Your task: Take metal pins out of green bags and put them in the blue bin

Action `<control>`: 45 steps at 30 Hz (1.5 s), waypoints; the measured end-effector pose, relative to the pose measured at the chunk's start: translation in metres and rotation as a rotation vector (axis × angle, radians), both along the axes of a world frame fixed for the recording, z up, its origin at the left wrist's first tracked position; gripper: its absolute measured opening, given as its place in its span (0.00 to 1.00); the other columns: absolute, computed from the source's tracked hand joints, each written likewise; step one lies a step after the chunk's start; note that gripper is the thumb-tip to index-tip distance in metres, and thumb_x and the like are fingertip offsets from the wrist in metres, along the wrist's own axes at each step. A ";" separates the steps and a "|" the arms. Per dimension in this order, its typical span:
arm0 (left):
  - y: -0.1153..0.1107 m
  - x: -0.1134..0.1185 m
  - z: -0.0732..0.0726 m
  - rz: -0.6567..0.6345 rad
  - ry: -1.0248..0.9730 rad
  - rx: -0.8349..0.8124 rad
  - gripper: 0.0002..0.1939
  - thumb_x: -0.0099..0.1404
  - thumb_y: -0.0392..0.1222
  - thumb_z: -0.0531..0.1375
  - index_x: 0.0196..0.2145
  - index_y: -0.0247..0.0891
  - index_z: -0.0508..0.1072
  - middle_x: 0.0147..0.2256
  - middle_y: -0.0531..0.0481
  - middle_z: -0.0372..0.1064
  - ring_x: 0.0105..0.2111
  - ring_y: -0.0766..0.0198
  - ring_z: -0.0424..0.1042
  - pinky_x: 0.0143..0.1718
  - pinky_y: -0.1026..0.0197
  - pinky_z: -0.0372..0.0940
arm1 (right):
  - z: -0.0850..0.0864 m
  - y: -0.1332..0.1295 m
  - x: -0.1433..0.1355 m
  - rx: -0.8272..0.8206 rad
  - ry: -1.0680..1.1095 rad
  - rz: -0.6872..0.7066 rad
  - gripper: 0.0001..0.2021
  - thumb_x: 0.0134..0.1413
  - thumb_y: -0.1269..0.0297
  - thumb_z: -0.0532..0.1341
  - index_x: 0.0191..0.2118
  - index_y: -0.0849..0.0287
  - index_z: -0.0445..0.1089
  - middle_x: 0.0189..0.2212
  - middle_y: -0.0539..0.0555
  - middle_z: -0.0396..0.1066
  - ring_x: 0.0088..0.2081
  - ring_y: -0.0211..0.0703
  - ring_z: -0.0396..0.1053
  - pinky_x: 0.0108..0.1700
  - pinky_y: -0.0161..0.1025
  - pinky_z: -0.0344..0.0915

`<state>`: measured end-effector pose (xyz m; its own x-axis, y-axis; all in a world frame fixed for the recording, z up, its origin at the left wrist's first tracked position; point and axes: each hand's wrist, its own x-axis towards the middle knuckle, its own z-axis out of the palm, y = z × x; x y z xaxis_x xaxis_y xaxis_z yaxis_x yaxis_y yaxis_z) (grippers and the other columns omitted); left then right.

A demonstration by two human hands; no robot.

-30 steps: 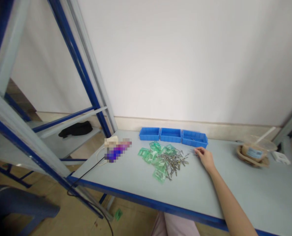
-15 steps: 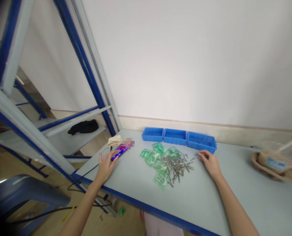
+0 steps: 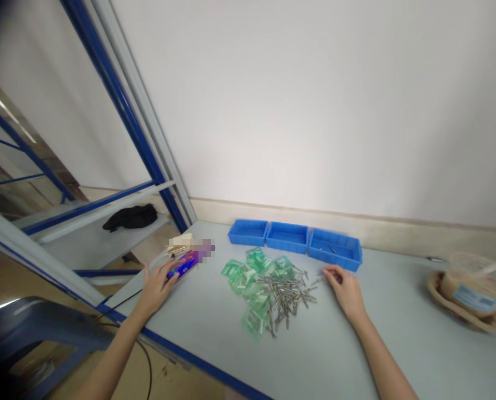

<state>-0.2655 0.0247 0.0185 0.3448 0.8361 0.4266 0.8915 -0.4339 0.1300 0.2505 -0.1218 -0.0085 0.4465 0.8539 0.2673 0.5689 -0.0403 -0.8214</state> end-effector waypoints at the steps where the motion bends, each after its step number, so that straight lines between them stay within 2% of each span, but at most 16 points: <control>1: 0.001 -0.001 -0.001 -0.015 0.016 -0.013 0.26 0.66 0.57 0.41 0.53 0.41 0.64 0.52 0.43 0.65 0.56 0.52 0.59 0.60 0.35 0.24 | 0.001 0.000 -0.001 -0.004 0.004 -0.006 0.20 0.47 0.45 0.55 0.33 0.58 0.71 0.26 0.54 0.74 0.27 0.46 0.69 0.33 0.41 0.64; 7: 0.006 0.000 -0.004 0.146 -0.014 0.002 0.29 0.66 0.57 0.38 0.53 0.37 0.63 0.52 0.38 0.64 0.57 0.49 0.56 0.57 0.31 0.22 | 0.006 -0.005 -0.003 -0.023 -0.008 -0.004 0.20 0.47 0.44 0.55 0.33 0.57 0.71 0.25 0.53 0.73 0.26 0.45 0.69 0.32 0.39 0.64; 15: 0.003 0.001 -0.001 0.100 -0.020 0.005 0.28 0.66 0.58 0.41 0.54 0.38 0.62 0.51 0.40 0.64 0.56 0.49 0.58 0.59 0.33 0.26 | 0.005 -0.008 -0.005 -0.039 -0.068 0.022 0.21 0.48 0.44 0.56 0.36 0.56 0.72 0.31 0.54 0.75 0.27 0.43 0.67 0.33 0.39 0.64; 19: 0.002 0.000 0.000 -0.008 -0.007 -0.045 0.25 0.67 0.55 0.42 0.53 0.41 0.63 0.51 0.43 0.66 0.54 0.52 0.61 0.60 0.35 0.26 | 0.003 -0.008 -0.005 -0.053 -0.090 0.053 0.19 0.49 0.45 0.56 0.36 0.55 0.72 0.31 0.52 0.75 0.28 0.44 0.68 0.34 0.39 0.64; 23: -0.006 -0.005 0.004 -0.104 -0.073 0.069 0.21 0.68 0.51 0.42 0.46 0.40 0.67 0.46 0.46 0.70 0.49 0.56 0.66 0.62 0.42 0.37 | 0.002 -0.008 -0.004 -0.064 -0.114 0.063 0.19 0.49 0.45 0.55 0.37 0.55 0.73 0.31 0.52 0.75 0.28 0.44 0.68 0.34 0.39 0.63; 27: -0.010 -0.004 0.005 -0.043 -0.120 0.186 0.21 0.67 0.52 0.44 0.46 0.38 0.66 0.45 0.44 0.69 0.48 0.55 0.66 0.59 0.46 0.48 | 0.000 -0.008 -0.002 -0.077 -0.121 0.057 0.20 0.49 0.45 0.55 0.37 0.55 0.73 0.33 0.53 0.75 0.29 0.44 0.68 0.34 0.40 0.64; 34: -0.001 0.000 0.000 0.016 -0.074 0.147 0.22 0.66 0.54 0.45 0.48 0.37 0.65 0.46 0.42 0.68 0.49 0.53 0.64 0.58 0.46 0.49 | 0.000 -0.008 -0.002 -0.072 -0.131 0.056 0.20 0.50 0.45 0.55 0.38 0.54 0.72 0.34 0.53 0.75 0.28 0.44 0.68 0.34 0.41 0.64; 37: -0.003 0.003 0.003 0.018 -0.084 0.150 0.19 0.66 0.52 0.46 0.46 0.38 0.66 0.45 0.43 0.69 0.48 0.52 0.65 0.57 0.45 0.49 | 0.002 -0.008 -0.003 -0.064 -0.118 0.056 0.19 0.49 0.46 0.55 0.37 0.54 0.72 0.34 0.53 0.75 0.30 0.45 0.69 0.36 0.41 0.64; 39: -0.007 0.015 0.009 0.015 -0.129 0.164 0.17 0.67 0.50 0.46 0.44 0.38 0.67 0.44 0.43 0.70 0.48 0.52 0.65 0.55 0.45 0.52 | 0.002 -0.008 -0.003 -0.055 -0.100 0.052 0.19 0.49 0.46 0.56 0.37 0.54 0.72 0.34 0.53 0.75 0.30 0.45 0.69 0.36 0.41 0.64; 41: -0.014 0.043 0.017 -0.020 -0.191 0.174 0.15 0.68 0.47 0.46 0.42 0.38 0.68 0.44 0.44 0.69 0.47 0.53 0.64 0.52 0.47 0.55 | 0.001 -0.007 -0.002 -0.038 -0.072 0.043 0.19 0.48 0.46 0.56 0.36 0.55 0.72 0.33 0.53 0.75 0.30 0.45 0.69 0.36 0.41 0.64; 43: -0.022 0.086 0.026 -0.133 -0.220 0.152 0.13 0.68 0.45 0.47 0.42 0.39 0.68 0.44 0.45 0.69 0.48 0.54 0.64 0.52 0.49 0.55 | 0.002 -0.005 -0.002 -0.022 -0.034 0.032 0.19 0.47 0.46 0.56 0.35 0.56 0.73 0.32 0.54 0.75 0.29 0.45 0.69 0.34 0.41 0.64; 45: -0.031 0.140 0.034 -0.308 -0.216 0.071 0.12 0.68 0.43 0.49 0.44 0.39 0.67 0.46 0.45 0.68 0.48 0.57 0.64 0.52 0.52 0.56 | 0.005 -0.002 -0.003 0.001 0.025 0.025 0.20 0.46 0.45 0.57 0.33 0.58 0.72 0.29 0.55 0.75 0.27 0.45 0.68 0.33 0.41 0.64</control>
<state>-0.1254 -0.0063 0.0529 0.4712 0.6730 0.5702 0.6732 -0.6921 0.2605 0.2472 -0.1236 -0.0038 0.4318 0.8644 0.2575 0.5491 -0.0254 -0.8354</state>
